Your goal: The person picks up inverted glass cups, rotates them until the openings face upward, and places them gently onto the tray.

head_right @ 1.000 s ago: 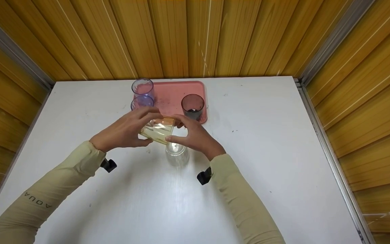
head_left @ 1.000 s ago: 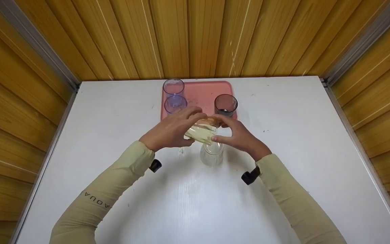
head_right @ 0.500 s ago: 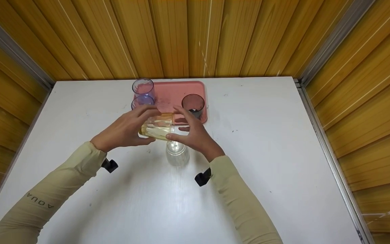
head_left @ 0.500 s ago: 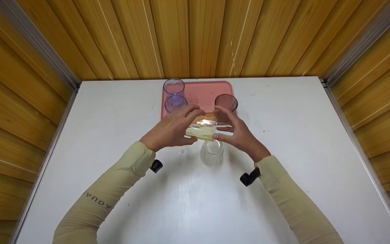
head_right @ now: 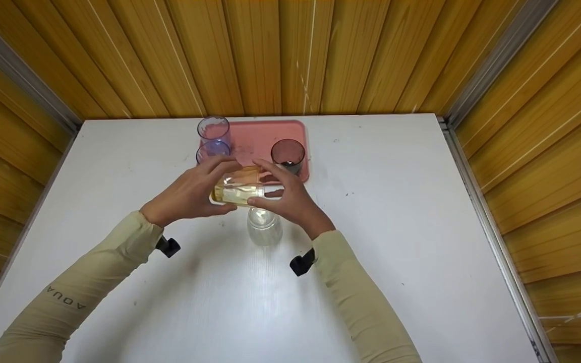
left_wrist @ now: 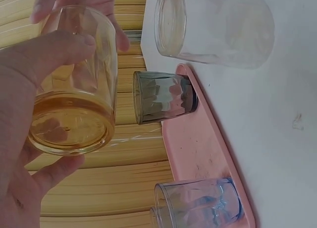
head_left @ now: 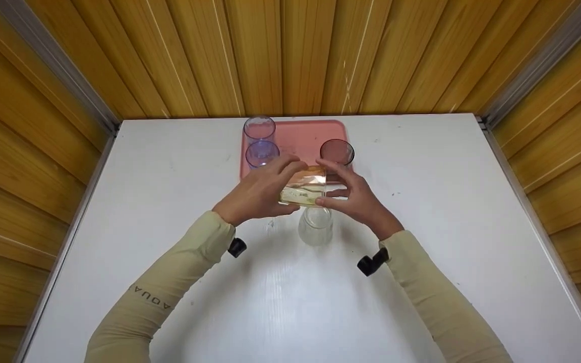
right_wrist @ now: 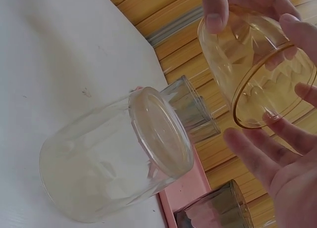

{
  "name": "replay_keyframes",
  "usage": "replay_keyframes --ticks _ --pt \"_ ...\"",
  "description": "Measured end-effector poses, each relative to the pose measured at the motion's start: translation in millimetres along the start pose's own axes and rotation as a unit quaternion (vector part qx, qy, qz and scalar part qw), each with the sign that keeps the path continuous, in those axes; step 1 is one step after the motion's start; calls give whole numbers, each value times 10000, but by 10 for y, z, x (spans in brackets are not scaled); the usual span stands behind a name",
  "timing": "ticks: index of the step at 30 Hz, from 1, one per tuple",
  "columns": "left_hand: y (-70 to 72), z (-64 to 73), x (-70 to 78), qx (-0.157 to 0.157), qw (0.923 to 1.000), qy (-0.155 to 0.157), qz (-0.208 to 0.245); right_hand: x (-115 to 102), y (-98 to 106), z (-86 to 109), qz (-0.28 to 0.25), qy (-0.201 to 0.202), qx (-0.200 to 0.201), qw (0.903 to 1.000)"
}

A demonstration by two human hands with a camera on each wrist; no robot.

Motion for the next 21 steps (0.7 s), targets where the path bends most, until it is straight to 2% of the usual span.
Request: replay_keyframes --ticks 10,15,21 --pt "5 -23 16 49 9998 80 166 -43 100 24 284 152 555 9979" --pt "25 -36 32 348 9993 -11 100 -69 190 35 523 109 1022 9933" --pt "76 -55 69 803 9965 -119 -181 120 320 -24 736 8 1581 9847"
Point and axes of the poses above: each hand's wrist, its own z-axis away from the middle knuckle, its own y-axis out of the back of the hand, x = y × z, the point moved 3 cm from there along -z, towards the middle knuckle, and after that the axes turned 9 degrees about -y, right-handed, at the moved point
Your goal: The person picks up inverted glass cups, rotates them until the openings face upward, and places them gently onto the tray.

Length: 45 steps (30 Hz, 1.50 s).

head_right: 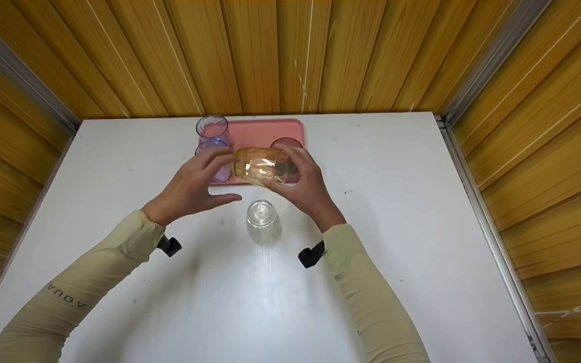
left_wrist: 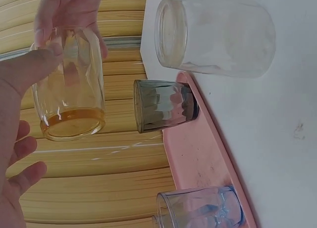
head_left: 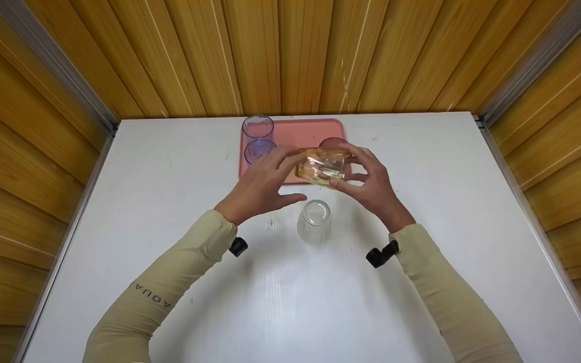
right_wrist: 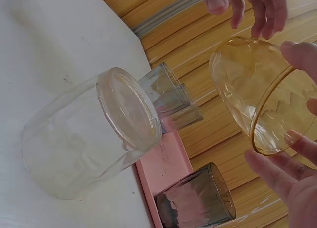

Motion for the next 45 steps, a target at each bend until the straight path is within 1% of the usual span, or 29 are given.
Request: replay_keyframes --ticks 4,7,10,14,18,21,25,29,33,38,42,45 --pt "-7 -15 27 113 9998 -152 -42 99 43 -49 0 135 429 9990" --pt "-59 -11 60 31 9996 -280 3 117 72 -59 73 252 723 9970" --pt "-151 4 99 -137 9990 -418 104 117 101 -60 195 326 939 9949" --pt "-286 29 154 -518 9971 -483 282 116 136 -64 278 387 1128 9925" --pt "-418 42 202 -1074 9927 -362 407 127 173 -79 380 455 1383 9886" --pt "-513 35 228 -1493 9875 -388 319 145 193 -89 465 482 1578 9852" --pt "-629 8 256 -1932 9799 -467 170 161 205 -100 534 482 1706 9827" --pt "-758 -3 284 -2314 9718 -411 219 173 210 -111 622 485 1748 9814" --pt "-868 17 302 -2586 9648 -370 311 175 219 -129 686 470 1832 9795" --pt "-906 20 318 -2601 9644 -415 247 156 243 -147 676 413 1915 9783" --pt "-878 19 317 -2591 9647 -395 252 140 266 -155 752 298 1965 9772" --pt "-833 41 291 -2611 9645 -311 233 138 278 -166 788 232 1981 9767"
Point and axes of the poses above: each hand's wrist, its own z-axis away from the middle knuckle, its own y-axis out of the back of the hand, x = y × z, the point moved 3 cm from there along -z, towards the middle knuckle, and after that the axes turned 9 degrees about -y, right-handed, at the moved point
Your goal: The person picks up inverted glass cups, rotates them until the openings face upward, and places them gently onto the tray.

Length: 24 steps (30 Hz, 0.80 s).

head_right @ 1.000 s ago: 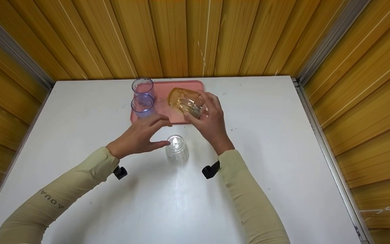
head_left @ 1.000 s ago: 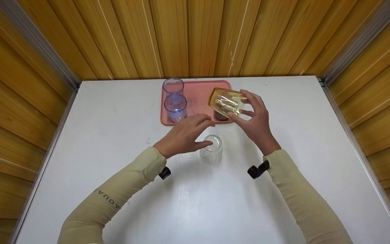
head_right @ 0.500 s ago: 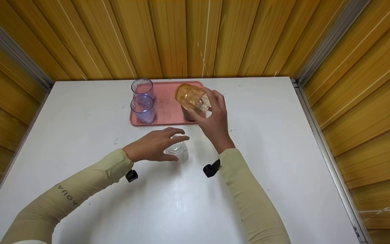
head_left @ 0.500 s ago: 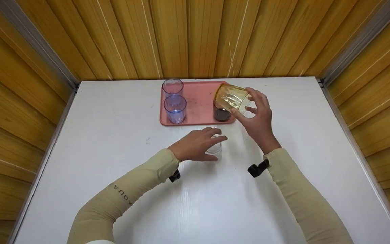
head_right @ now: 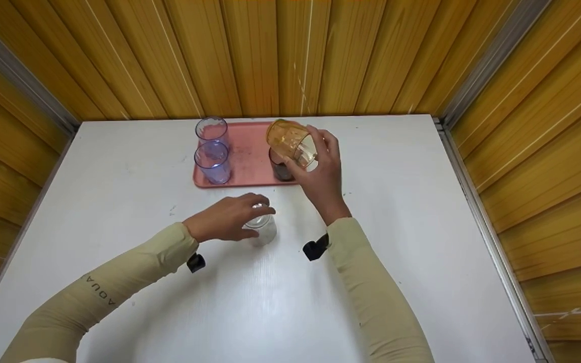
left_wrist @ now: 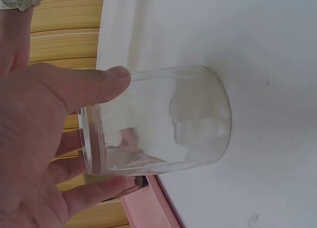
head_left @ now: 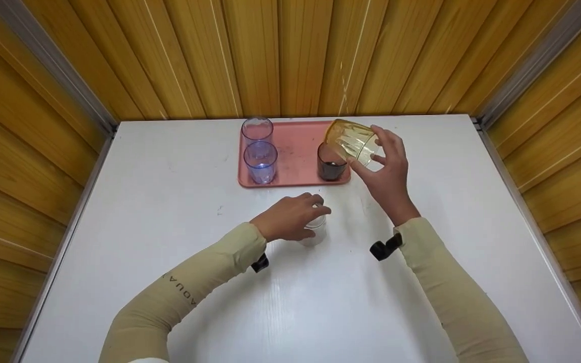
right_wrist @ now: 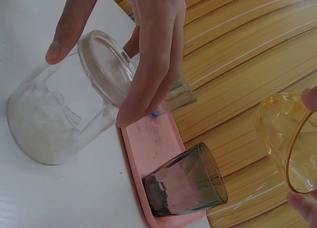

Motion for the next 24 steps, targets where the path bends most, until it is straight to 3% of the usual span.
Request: replay_keyframes --ticks 13,24 --pt "119 427 -248 -102 9973 715 148 1 -13 -109 95 -19 75 9999" --pt "84 513 -341 -231 9937 1067 254 -32 -32 -221 303 -101 -16 9995"
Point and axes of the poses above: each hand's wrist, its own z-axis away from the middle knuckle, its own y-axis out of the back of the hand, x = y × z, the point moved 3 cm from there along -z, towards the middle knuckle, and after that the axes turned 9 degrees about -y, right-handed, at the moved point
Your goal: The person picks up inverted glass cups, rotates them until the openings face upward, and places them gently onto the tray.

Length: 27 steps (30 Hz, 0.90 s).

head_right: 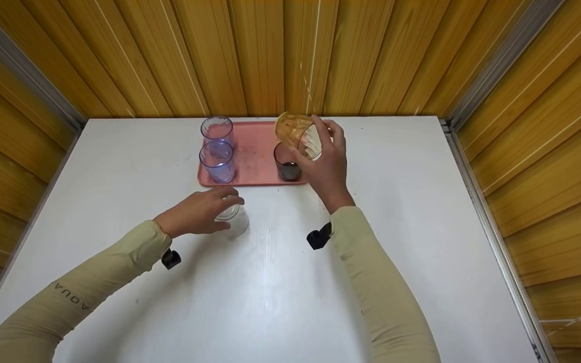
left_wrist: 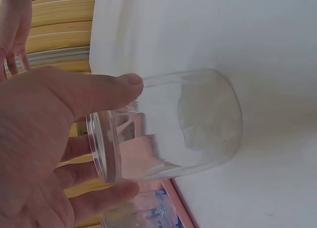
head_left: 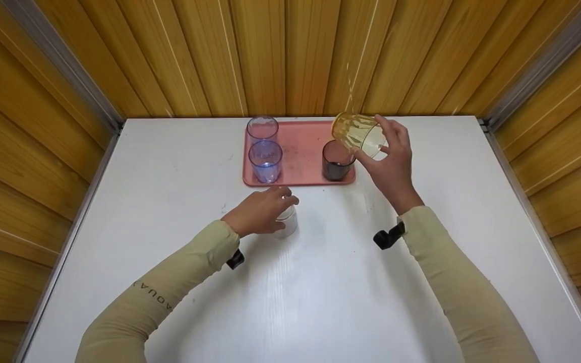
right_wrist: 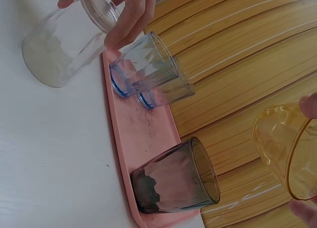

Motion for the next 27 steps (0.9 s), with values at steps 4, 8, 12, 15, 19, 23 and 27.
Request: replay_keyframes --ticks 4,8,12,15,19,23,27 --pt "8 -24 -18 133 9998 58 159 -18 -20 -35 50 11 -30 10000" --pt "39 -47 -4 134 9996 55 223 -27 -46 -67 87 67 -19 9999" --pt "65 -71 8 38 9994 109 316 -31 -61 -109 214 109 39 9997" --pt "76 -93 2 32 9991 122 412 -28 -66 -149 232 148 65 9996" --pt "76 -93 -1 83 9994 18 333 -30 -93 -183 248 141 12 9996" --pt "66 -81 0 56 9998 -48 201 -43 -136 -214 296 135 -75 9994" --pt "62 -85 -7 86 9996 -11 267 -49 -168 -266 408 128 -113 9990"
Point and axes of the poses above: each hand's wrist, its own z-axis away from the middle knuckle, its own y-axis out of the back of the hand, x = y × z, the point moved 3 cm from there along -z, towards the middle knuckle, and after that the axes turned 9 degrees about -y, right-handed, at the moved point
